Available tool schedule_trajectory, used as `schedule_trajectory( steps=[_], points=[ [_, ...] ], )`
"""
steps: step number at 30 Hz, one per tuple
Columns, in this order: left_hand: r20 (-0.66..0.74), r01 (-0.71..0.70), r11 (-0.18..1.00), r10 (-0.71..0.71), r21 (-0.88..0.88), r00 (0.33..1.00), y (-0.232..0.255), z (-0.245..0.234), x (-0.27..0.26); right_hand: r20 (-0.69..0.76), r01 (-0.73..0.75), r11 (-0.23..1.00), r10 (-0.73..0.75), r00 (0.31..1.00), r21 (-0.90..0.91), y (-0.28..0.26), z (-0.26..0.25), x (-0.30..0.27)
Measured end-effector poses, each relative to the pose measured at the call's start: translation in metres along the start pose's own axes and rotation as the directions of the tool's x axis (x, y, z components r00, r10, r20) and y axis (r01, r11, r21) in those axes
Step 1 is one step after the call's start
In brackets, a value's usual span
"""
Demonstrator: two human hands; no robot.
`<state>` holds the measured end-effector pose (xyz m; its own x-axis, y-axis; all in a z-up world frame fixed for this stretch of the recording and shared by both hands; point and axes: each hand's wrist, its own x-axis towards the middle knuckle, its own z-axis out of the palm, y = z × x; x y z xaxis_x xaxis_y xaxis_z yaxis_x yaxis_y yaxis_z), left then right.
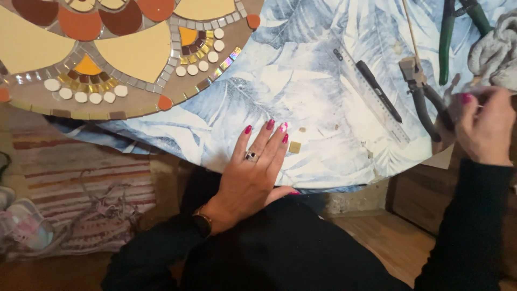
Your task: Creating a decorative mosaic mandala by cutting and placing glass tiles on a round base.
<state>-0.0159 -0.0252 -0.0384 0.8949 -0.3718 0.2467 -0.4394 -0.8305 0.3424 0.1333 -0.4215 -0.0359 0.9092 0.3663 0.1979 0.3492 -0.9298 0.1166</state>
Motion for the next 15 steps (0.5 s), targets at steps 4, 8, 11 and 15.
schedule_trajectory(
  steps=[4, 8, 11, 15],
  points=[
    [0.005, 0.004, 0.990, -0.004, -0.141, 1.000, -0.007, 0.010, -0.002, 0.049, -0.137, 0.584, 0.164, 0.985, 0.800, -0.052, -0.039, 0.004],
    [-0.051, -0.041, 0.989, 0.034, -0.140, 0.998, -0.012, 0.010, -0.002, 0.513, -0.515, 0.311, 0.094, 0.853, 0.799, -0.133, -0.081, 0.007],
    [-0.018, -0.057, 0.989, 0.055, -0.135, 0.998, -0.017, 0.013, -0.001, 0.527, -0.402, 0.477, -0.162, 0.834, 0.782, -0.165, -0.061, 0.003],
    [0.052, -0.099, 0.995, 0.098, 0.012, 0.994, -0.022, 0.015, -0.002, 0.422, 0.025, 0.721, -0.432, 0.797, 0.693, -0.187, -0.045, 0.001]
  ],
)
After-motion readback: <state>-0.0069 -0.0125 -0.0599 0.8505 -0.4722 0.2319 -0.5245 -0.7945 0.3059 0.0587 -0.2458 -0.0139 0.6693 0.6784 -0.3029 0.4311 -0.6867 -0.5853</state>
